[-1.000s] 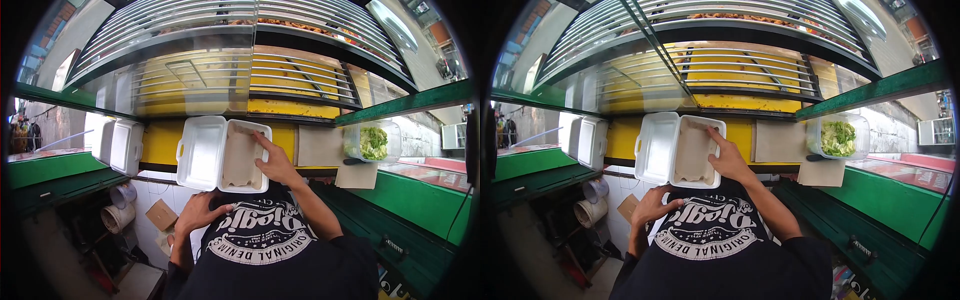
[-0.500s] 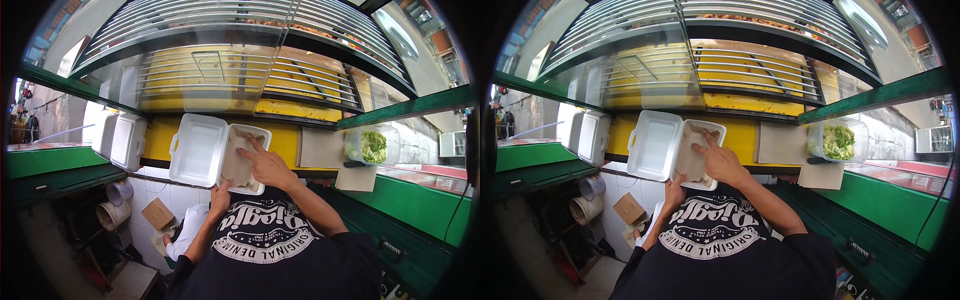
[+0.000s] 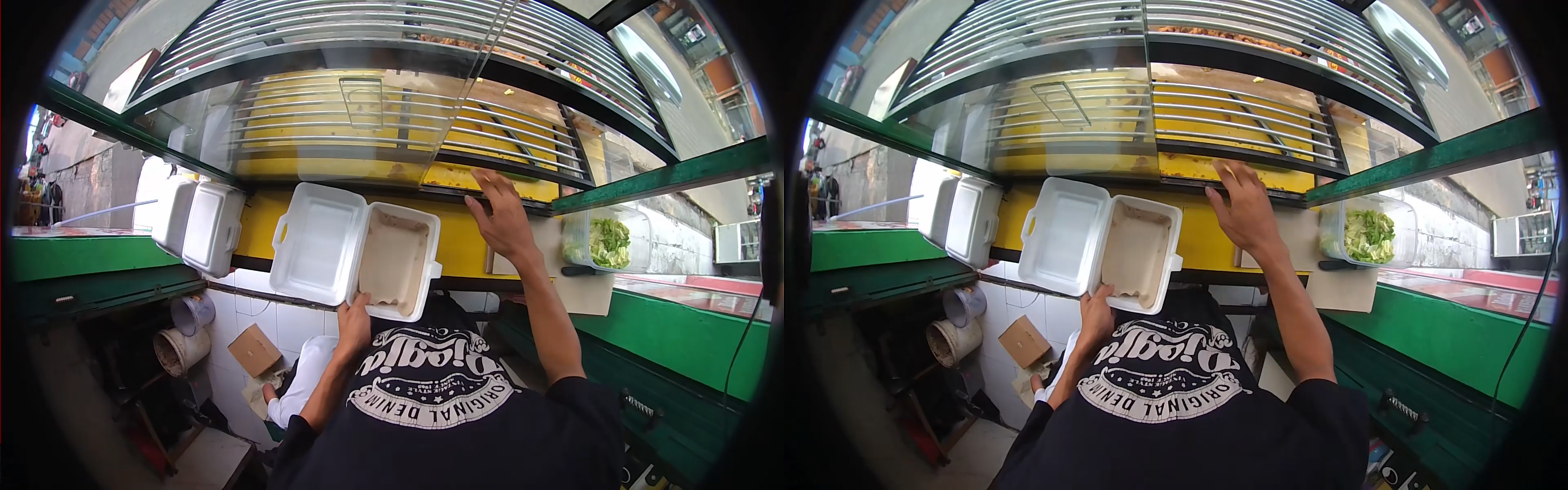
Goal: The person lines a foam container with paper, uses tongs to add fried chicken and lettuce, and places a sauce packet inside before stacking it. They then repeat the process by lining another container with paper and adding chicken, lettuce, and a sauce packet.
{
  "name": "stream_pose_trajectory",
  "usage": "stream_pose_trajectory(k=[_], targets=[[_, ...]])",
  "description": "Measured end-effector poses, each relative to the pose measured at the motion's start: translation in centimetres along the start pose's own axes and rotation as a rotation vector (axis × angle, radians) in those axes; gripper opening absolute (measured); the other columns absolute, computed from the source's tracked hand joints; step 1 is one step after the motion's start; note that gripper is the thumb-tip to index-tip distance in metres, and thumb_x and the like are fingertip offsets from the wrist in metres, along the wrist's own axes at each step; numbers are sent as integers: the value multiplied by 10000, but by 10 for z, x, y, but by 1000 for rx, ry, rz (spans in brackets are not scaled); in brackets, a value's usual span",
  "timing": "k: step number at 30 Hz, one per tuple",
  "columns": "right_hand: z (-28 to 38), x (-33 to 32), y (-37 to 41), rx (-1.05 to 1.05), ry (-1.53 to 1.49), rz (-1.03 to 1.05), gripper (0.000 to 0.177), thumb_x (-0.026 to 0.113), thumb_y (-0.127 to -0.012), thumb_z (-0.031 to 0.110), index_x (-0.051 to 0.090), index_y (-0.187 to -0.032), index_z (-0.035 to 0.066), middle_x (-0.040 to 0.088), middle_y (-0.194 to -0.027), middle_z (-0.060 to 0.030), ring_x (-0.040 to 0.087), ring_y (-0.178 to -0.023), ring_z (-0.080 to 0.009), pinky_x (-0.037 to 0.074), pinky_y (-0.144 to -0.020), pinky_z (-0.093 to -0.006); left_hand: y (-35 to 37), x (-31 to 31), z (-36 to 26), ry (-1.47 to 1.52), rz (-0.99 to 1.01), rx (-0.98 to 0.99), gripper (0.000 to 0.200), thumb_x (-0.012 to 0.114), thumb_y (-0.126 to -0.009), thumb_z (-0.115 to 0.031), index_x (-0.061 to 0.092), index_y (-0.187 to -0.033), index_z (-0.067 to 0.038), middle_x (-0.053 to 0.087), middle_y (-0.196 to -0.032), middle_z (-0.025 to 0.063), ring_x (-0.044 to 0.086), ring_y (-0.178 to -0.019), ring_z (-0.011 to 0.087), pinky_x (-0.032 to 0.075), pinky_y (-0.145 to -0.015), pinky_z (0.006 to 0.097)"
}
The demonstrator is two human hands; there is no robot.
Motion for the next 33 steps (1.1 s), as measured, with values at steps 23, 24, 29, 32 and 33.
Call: stream_pose_trajectory(k=[23,24,29,32,33], targets=[[-30,-34,30,99,101,-118,371,610,-894,307,602,-1052,-28,640,-897,-172,620,-829,-331,507,-720,-407,2,11,-23,220,21,-12,302,584,-855,-29,523,-1150,1,581,-1085,81,594,-959,175,492,-829,299],[-25,-45,44,103,-40,-94,356,638,-881,278,611,-1034,-42,642,-854,-164,613,-785,-333,501,-699,-404,2,13,-26,226,48,16,309,578,-860,-27,514,-1160,8,576,-1098,90,594,-978,187,494,-856,313],[-41,-93,126,580,-311,146,327,725,-799,155,627,-1037,-48,601,-796,-104,540,-650,-162,461,-614,-285,4,18,-27,223,30,20,323,562,-871,-24,491,-1184,21,567,-1117,102,592,-1006,201,501,-893,332],[-33,-118,141,552,-355,124,379,743,-756,121,617,-1075,-41,569,-766,-73,531,-674,-96,440,-586,-242,6,22,-29,236,46,49,290,562,-871,-24,516,-1155,16,584,-1083,91,594,-993,198,504,-837,308],[-25,-126,138,506,-373,108,406,741,-743,107,607,-1099,-37,559,-771,-69,523,-675,-90,434,-585,-239,7,20,-28,229,20,48,252,564,-869,-26,541,-1116,13,593,-1053,83,596,-963,190,496,-797,292]])
Point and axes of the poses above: each hand's wrist, its own y-axis away from the middle knuckle, its own x-axis out of the palm, z = x × y, the point moved 9 cm from there along -y, towards the middle knuckle
